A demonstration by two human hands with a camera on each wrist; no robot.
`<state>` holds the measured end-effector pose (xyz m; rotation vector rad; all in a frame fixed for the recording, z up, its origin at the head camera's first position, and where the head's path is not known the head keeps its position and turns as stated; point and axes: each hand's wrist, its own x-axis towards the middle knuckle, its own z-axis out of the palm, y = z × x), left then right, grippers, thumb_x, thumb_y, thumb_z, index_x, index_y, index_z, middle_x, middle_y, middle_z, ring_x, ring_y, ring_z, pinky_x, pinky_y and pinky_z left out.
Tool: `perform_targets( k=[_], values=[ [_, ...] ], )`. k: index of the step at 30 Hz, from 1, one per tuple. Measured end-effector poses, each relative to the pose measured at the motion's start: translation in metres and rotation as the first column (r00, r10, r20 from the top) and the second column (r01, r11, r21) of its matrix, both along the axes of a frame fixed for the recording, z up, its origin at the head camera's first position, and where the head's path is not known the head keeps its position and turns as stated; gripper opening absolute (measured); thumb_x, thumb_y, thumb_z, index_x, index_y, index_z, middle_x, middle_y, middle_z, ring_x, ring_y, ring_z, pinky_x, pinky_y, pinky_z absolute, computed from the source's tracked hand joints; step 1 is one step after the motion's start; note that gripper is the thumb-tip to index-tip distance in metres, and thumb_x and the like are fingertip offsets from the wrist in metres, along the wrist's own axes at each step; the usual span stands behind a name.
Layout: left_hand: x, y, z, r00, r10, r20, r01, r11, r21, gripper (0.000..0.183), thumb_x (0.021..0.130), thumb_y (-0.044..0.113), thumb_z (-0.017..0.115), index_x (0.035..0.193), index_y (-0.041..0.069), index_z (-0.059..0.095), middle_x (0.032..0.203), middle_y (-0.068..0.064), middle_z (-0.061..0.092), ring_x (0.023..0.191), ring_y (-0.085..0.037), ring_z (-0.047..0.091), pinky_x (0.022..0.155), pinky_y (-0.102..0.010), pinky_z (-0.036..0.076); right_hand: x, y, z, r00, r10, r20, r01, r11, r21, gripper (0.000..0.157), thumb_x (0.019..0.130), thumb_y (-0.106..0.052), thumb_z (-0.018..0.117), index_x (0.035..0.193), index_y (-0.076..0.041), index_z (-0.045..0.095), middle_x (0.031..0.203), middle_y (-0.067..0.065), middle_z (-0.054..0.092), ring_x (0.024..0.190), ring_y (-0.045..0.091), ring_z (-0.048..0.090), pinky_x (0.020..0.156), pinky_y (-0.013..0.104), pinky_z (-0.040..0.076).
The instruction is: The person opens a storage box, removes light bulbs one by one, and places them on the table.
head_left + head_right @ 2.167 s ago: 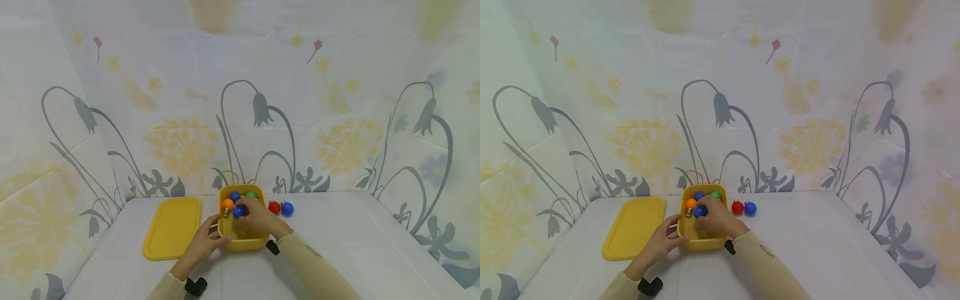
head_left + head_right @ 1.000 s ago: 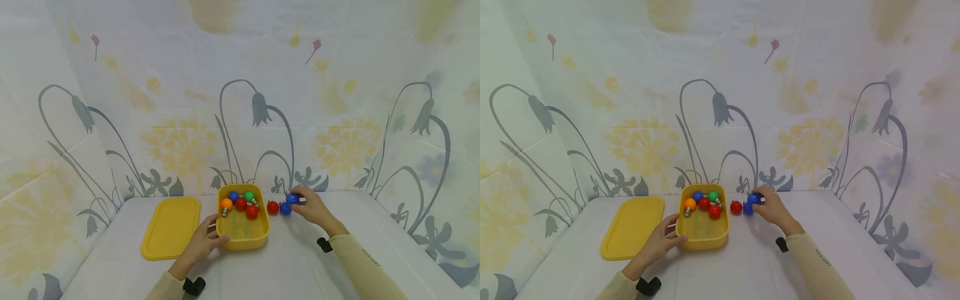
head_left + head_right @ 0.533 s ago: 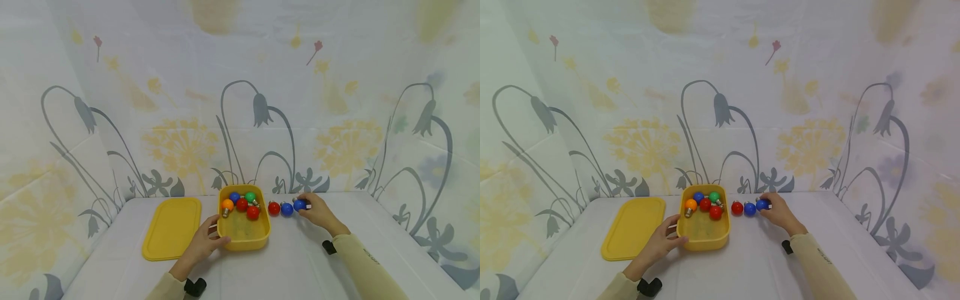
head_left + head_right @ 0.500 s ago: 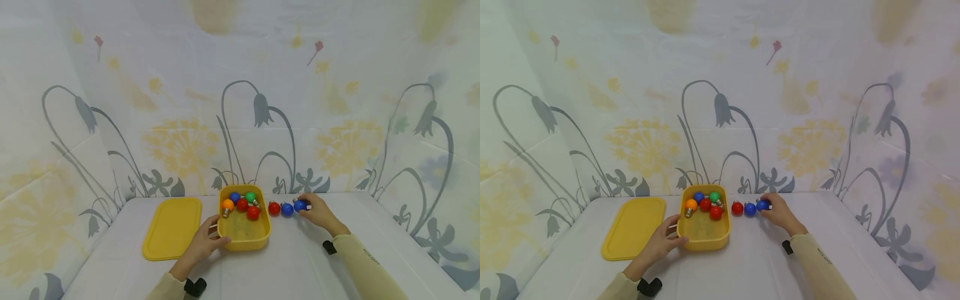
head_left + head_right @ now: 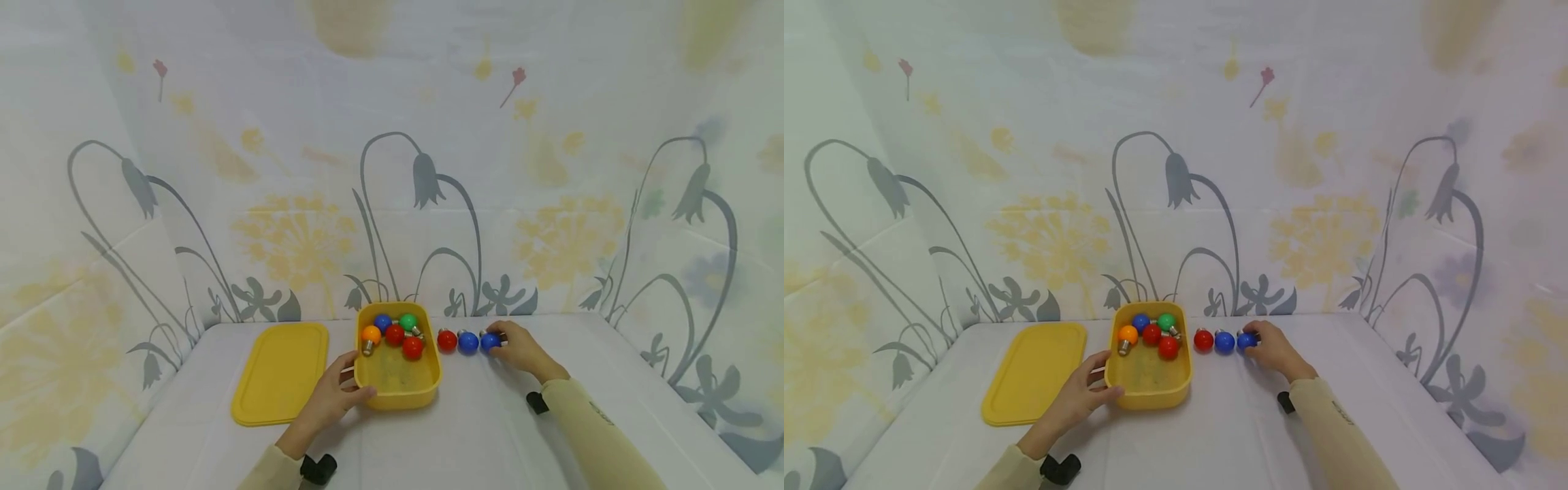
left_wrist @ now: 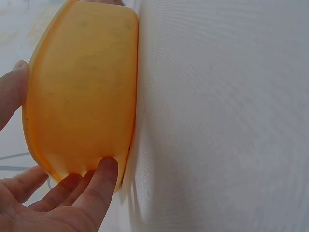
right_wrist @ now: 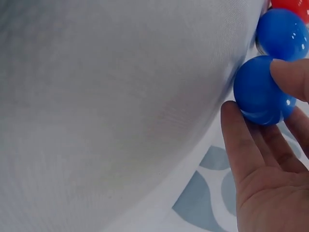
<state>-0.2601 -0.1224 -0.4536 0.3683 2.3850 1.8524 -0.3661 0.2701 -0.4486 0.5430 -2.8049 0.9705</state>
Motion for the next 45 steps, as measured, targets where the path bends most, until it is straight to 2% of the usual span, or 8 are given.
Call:
perform_targets(
  k=[8, 14, 19, 24, 29, 32, 38, 45],
  values=[
    [0.012, 0.001, 0.016, 1.000, -0.015, 0.019, 0.015, 1.000, 0.006, 0.089, 0.072, 0.032, 0.075, 0.138, 0.000, 0.025, 0.134, -0.025, 0.033, 0.119, -0.039, 0.040, 0.088, -0.036, 0.046, 0.001, -0.002, -0.005, 0.999, -0.006, 0.038, 0.006, 1.000, 0.009, 0.040, 0.075, -0.003, 0.068, 0.112, 0.002, 0.055, 0.111, 0.016, 0.055, 0.099, 0.032, 0.054, 0.086, 0.047, 0.044],
    [0.001, -0.001, -0.002, 1.000, -0.013, -0.005, 0.013, 1.000, 0.008, 0.086, 0.074, 0.030, 0.074, 0.140, 0.004, 0.025, 0.134, -0.022, 0.034, 0.119, -0.037, 0.041, 0.088, -0.034, 0.046, 0.001, -0.001, -0.002, 0.999, -0.010, 0.042, 0.010, 1.000, 0.018, 0.046, 0.075, -0.006, 0.069, 0.116, 0.003, 0.052, 0.112, 0.017, 0.055, 0.098, 0.032, 0.055, 0.085, 0.046, 0.045],
    [0.001, -0.001, -0.002, 1.000, -0.013, -0.018, 0.013, 1.000, 0.007, 0.083, 0.075, 0.027, 0.073, 0.140, 0.004, 0.025, 0.134, -0.021, 0.034, 0.119, -0.037, 0.042, 0.088, -0.034, 0.047, -0.001, 0.000, -0.003, 0.996, -0.044, 0.078, 0.041, 0.999, 0.029, 0.055, 0.075, -0.012, 0.071, 0.123, 0.001, 0.047, 0.113, 0.018, 0.054, 0.095, 0.030, 0.056, 0.080, 0.042, 0.049],
    [0.010, 0.001, 0.013, 1.000, -0.027, -0.013, 0.027, 0.999, 0.027, 0.085, 0.073, 0.028, 0.074, 0.138, 0.001, 0.026, 0.132, -0.025, 0.034, 0.118, -0.040, 0.041, 0.088, -0.035, 0.046, -0.001, 0.000, 0.000, 0.993, -0.055, 0.103, 0.053, 0.998, 0.026, 0.057, 0.073, -0.015, 0.073, 0.122, 0.000, 0.048, 0.112, 0.019, 0.054, 0.093, 0.029, 0.057, 0.077, 0.040, 0.050],
    [0.019, 0.003, 0.026, 1.000, -0.029, -0.006, 0.029, 0.999, 0.015, 0.085, 0.073, 0.029, 0.074, 0.137, -0.001, 0.027, 0.132, -0.026, 0.034, 0.119, -0.041, 0.040, 0.089, -0.036, 0.045, 0.002, 0.001, 0.008, 0.993, -0.047, 0.111, 0.044, 0.998, 0.036, 0.062, 0.073, -0.020, 0.073, 0.124, 0.003, 0.046, 0.116, 0.025, 0.051, 0.097, 0.036, 0.055, 0.081, 0.045, 0.048],
    [0.017, 0.003, 0.022, 1.000, -0.024, -0.003, 0.024, 1.000, 0.013, 0.087, 0.073, 0.029, 0.075, 0.138, -0.001, 0.026, 0.133, -0.026, 0.033, 0.119, -0.041, 0.040, 0.090, -0.037, 0.045, 0.005, 0.002, 0.014, 0.994, -0.042, 0.096, 0.039, 0.999, 0.037, 0.062, 0.074, -0.022, 0.072, 0.124, 0.005, 0.046, 0.117, 0.027, 0.050, 0.100, 0.039, 0.054, 0.083, 0.048, 0.046],
    [0.003, 0.001, 0.002, 1.000, -0.014, -0.009, 0.014, 1.000, 0.008, 0.085, 0.073, 0.028, 0.074, 0.139, 0.003, 0.026, 0.133, -0.023, 0.034, 0.118, -0.038, 0.042, 0.088, -0.035, 0.046, 0.008, 0.000, 0.022, 0.998, -0.048, 0.039, 0.045, 0.996, 0.071, 0.058, 0.077, -0.025, 0.070, 0.122, 0.004, 0.048, 0.119, 0.024, 0.050, 0.104, 0.039, 0.050, 0.086, 0.050, 0.043],
    [0.000, 0.000, -0.001, 1.000, 0.005, -0.013, -0.005, 1.000, -0.020, 0.082, 0.075, 0.028, 0.073, 0.139, 0.006, 0.027, 0.134, -0.020, 0.035, 0.119, -0.035, 0.042, 0.087, -0.034, 0.047, 0.011, -0.015, 0.037, 1.000, -0.008, -0.026, 0.009, 0.998, 0.069, 0.054, 0.079, -0.028, 0.068, 0.121, 0.000, 0.050, 0.119, 0.020, 0.051, 0.105, 0.036, 0.051, 0.085, 0.050, 0.044]
  ],
)
